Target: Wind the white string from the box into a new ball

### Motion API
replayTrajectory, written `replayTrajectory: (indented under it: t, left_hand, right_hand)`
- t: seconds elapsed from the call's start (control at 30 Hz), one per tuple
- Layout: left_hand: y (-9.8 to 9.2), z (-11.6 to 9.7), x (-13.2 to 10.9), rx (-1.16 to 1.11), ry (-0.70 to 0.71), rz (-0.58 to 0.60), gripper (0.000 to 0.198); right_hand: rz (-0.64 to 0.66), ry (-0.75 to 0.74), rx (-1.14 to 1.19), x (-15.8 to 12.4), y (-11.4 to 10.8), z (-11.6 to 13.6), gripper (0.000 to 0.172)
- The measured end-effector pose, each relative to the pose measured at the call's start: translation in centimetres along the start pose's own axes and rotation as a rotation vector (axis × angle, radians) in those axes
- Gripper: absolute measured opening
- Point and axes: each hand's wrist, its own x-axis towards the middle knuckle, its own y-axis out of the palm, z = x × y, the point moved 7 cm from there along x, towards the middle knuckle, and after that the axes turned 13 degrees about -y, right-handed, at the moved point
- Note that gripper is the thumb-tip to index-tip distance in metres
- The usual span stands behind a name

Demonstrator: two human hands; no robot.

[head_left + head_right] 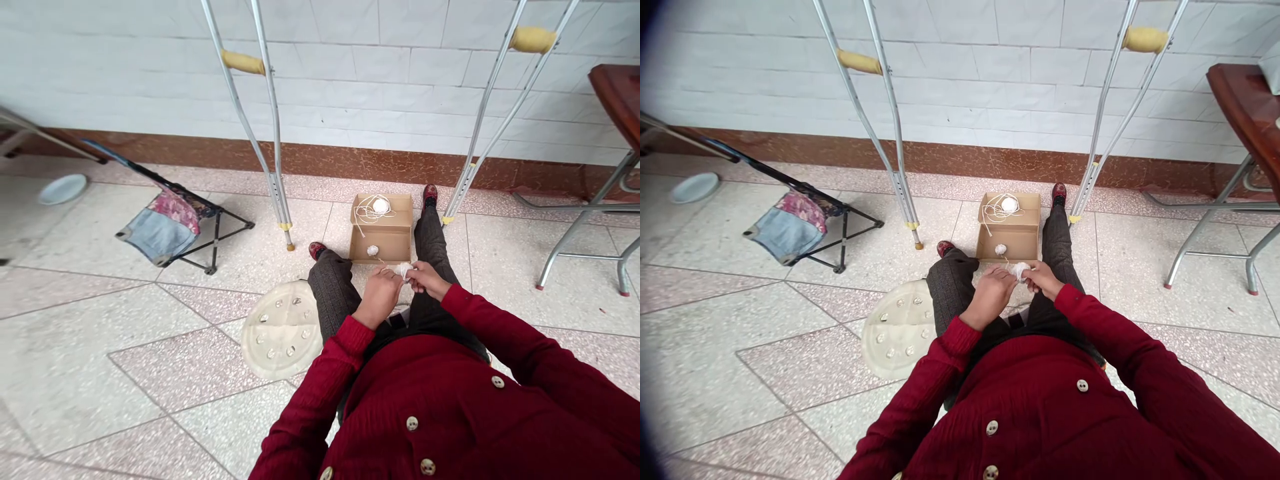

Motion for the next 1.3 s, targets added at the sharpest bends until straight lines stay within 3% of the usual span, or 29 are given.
replayTrajectory:
  t: [0.13, 0.27, 0.37, 0.47, 0.57, 0.7, 0.77, 0.97, 1.1, 1.3]
  left_hand:
    - [0.9, 1.7, -1.0, -0.171, -0.161, 0.014, 0.031]
    - [2.6, 2.9, -1.7, -0.375, -0.22, 0.076, 0.032]
    - [3.3, 3.8, -1.8, -0.419, -0.231, 0.061, 0.031]
    - [3.6, 5.2, -1.4, -0.362, -0.229, 0.046, 0.032]
    - [3.0, 6.6, -0.1, -0.283, -0.212, 0.026, 0.029]
    - [1.1, 6.6, 1.8, -0.259, -0.137, 0.004, 0.023]
    - [0.1, 5.6, 2.3, -0.259, -0.104, -0.006, 0.023]
    - [-0.4, 1.9, 0.6, -0.128, -0.098, -0.002, 0.03]
    - [0.6, 2.3, -1.1, -0.214, -0.218, 0.026, 0.033]
    - [2.1, 3.9, -2.0, -0.445, -0.36, 0.08, 0.037]
  right_hand:
    - [-0.084, -0.083, 0.142, 0.9, -0.5, 2.4, 0.022]
    - [-0.094, -0.119, 0.275, 0.5, -0.9, 5.0, 0.021]
    - [0.006, -0.128, 0.359, -0.6, -0.5, 7.1, 0.02]
    - [0.229, -0.106, 0.349, -2.8, 0.8, 8.4, 0.02]
    - [0.416, -0.005, 0.164, -5.4, 1.8, 7.2, 0.025]
    - [0.534, 0.099, -0.068, -6.7, 2.6, 3.3, 0.023]
    - [0.494, 0.082, -0.162, -5.8, 2.5, 1.9, 0.024]
    - [0.084, -0.027, -0.169, -0.6, -0.3, 1.7, 0.027]
    - [0.024, -0.119, -0.083, 0.4, -0.8, 3.0, 0.03]
    - [0.035, -0.196, 0.076, -0.8, 0.7, 4.2, 0.025]
